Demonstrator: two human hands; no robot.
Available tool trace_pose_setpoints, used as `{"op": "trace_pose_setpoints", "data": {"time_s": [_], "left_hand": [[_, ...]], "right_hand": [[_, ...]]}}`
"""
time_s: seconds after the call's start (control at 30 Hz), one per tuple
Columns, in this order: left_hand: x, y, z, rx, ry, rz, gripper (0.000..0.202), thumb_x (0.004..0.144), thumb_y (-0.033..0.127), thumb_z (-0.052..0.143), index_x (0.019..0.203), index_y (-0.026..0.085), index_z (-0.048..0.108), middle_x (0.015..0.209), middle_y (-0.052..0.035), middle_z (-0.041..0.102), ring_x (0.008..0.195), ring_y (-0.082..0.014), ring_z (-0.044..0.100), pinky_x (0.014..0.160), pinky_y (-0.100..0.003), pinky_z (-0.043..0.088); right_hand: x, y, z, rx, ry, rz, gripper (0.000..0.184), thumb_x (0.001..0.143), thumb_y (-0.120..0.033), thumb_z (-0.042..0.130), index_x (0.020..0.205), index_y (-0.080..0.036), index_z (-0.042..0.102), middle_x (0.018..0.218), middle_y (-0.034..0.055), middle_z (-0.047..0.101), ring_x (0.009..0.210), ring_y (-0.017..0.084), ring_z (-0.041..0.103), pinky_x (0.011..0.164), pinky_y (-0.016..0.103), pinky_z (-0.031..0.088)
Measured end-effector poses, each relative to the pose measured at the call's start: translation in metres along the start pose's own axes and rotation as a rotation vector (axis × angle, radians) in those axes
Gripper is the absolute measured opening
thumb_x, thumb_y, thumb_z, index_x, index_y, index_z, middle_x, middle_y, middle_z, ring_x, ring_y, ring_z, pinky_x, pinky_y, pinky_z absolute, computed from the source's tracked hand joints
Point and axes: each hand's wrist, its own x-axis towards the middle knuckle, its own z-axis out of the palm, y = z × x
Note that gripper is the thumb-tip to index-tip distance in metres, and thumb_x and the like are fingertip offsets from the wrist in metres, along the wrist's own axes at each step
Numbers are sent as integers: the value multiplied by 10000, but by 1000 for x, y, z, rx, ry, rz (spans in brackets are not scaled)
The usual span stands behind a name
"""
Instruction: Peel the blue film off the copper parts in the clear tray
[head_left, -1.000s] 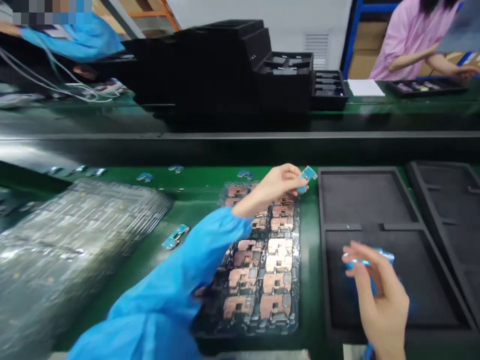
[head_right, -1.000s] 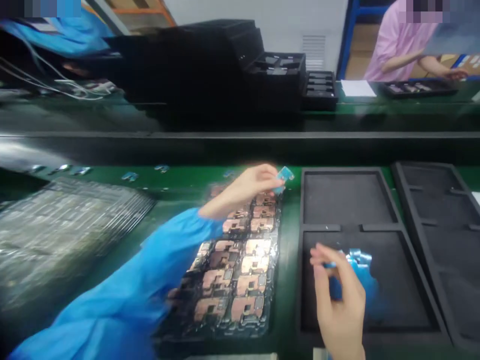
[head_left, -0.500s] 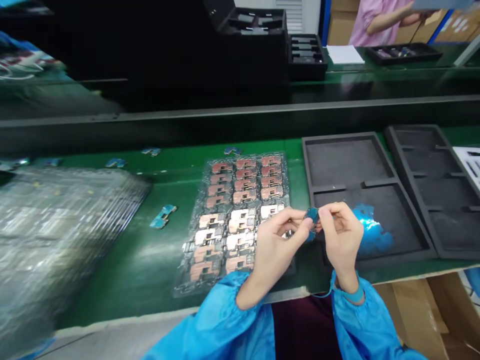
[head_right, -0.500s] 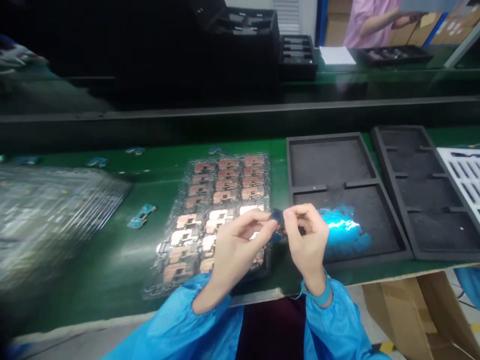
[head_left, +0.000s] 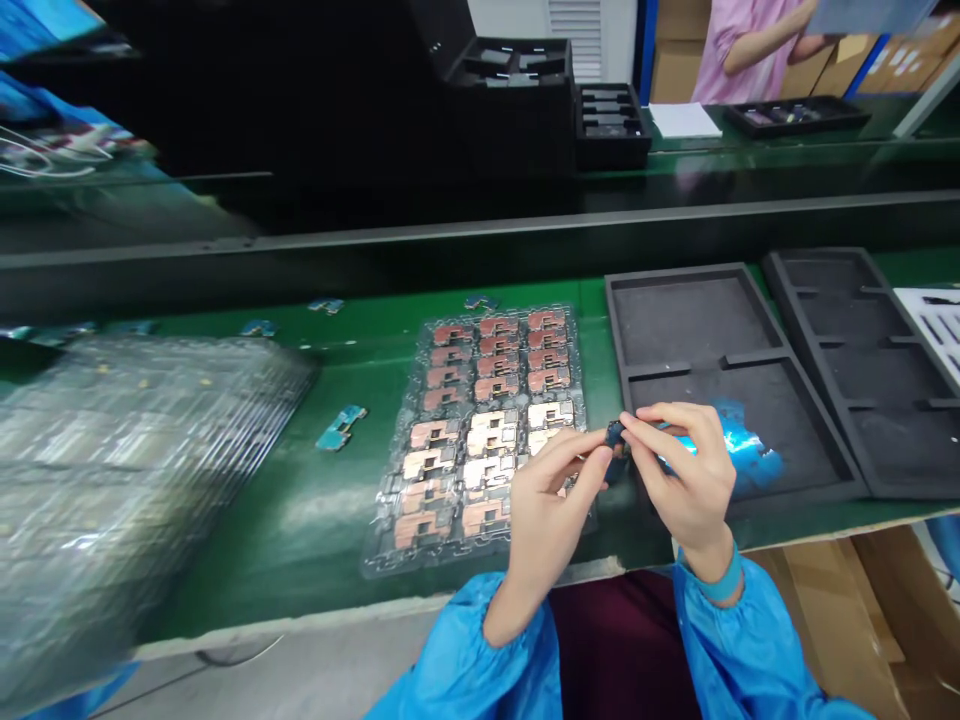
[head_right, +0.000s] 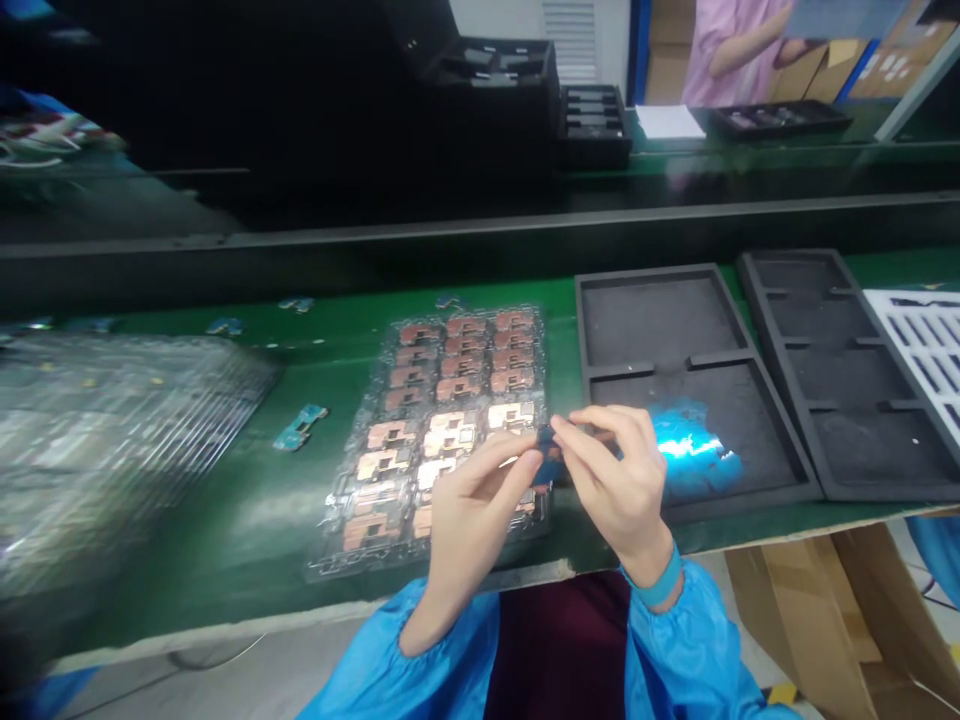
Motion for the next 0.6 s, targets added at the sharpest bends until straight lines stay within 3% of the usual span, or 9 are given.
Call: {"op": "trace_pose_setpoints", "data": {"time_s": [0.23, 0.43, 0.6], "left_hand": [[-6, 1, -4, -91, -27, -120, 253, 854, 456, 867, 996, 249, 898, 935, -54, 774, 823, -210, 741, 629, -294, 695], [-3, -9, -6, -331, -22, -312, 356, 796, 457, 929, 1045, 211, 864, 991, -75, 831, 739, -191, 740, 714, -355, 687], [5, -5, -6, -543, -49, -432, 329, 739, 434, 988, 938, 223, 833, 875, -21, 783, 707, -138, 696, 642, -255, 635]], "right_hand": [[-17, 8, -5, -139, 1, -164, 438, 994, -123, 759, 1346, -384, 759, 1022, 24, 801, 947, 211, 751, 867, 364, 673], [-22, 11, -8, -219, -70, -275, 277, 1061, -258, 699, 1319, -335, 766, 1039, 38, 815, 960, 230, 771, 875, 378, 684], [-17, 8, -6, -102, -79, -304, 289, 1014, -133, 687, 1267, -258, 750, 1084, 52, 826, 1036, 229, 770, 927, 383, 675]]}}
